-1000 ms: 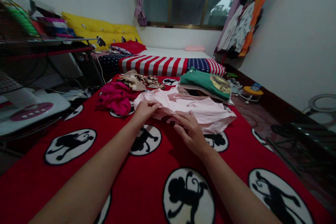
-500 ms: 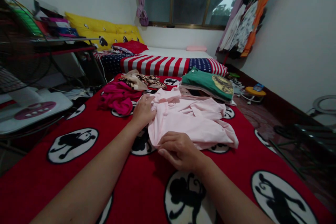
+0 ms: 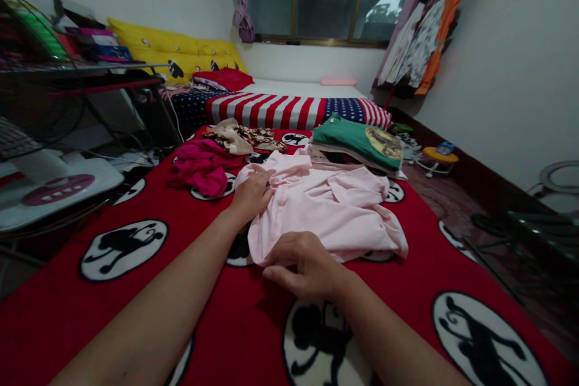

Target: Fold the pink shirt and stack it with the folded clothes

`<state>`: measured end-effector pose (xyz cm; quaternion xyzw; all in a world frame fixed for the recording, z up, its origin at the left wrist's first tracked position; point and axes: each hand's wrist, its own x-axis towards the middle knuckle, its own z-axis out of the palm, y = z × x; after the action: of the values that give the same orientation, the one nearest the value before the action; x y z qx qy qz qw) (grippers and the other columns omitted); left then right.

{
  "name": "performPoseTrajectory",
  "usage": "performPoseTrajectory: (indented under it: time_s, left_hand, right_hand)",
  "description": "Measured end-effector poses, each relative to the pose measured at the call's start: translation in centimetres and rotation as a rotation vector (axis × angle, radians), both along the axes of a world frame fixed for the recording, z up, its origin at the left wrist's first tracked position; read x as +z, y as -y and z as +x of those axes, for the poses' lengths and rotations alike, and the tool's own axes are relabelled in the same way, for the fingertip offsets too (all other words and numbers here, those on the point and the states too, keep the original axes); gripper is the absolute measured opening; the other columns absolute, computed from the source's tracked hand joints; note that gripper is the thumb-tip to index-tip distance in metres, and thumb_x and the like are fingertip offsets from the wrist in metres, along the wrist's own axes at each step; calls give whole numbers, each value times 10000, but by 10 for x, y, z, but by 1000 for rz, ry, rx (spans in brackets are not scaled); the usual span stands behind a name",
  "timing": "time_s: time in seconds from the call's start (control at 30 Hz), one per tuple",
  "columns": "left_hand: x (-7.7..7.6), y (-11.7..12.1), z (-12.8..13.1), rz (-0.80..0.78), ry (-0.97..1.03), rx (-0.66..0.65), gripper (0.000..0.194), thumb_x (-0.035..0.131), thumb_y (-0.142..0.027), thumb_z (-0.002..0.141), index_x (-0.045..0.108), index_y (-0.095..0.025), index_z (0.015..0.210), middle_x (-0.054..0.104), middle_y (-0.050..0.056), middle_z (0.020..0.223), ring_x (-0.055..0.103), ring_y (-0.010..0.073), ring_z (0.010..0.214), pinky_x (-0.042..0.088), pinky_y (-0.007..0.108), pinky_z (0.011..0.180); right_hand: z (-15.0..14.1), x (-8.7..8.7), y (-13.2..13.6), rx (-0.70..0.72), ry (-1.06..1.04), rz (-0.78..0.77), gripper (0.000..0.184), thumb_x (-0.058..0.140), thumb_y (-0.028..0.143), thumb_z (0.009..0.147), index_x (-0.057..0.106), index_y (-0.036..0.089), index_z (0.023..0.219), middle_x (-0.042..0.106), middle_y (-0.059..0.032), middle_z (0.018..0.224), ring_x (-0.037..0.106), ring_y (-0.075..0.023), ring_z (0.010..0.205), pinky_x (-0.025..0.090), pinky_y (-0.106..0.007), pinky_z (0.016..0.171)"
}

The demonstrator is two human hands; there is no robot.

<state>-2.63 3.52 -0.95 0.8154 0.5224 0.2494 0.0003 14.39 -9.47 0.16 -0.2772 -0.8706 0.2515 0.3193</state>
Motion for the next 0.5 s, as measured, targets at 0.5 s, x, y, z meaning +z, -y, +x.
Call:
performPoseTrajectory:
  time_s: [0.5]
  left_hand:
    - [-6,3,1,82,14,50,264,519,-344,888,704,-199,1008,664,74,979,607,229,917,446,310,707]
  right_hand:
    - [29,-26,-35,-537,-15,-65,105,599,151,810,671,185,743,611,-10,797,553,-130,720,401,-251,675]
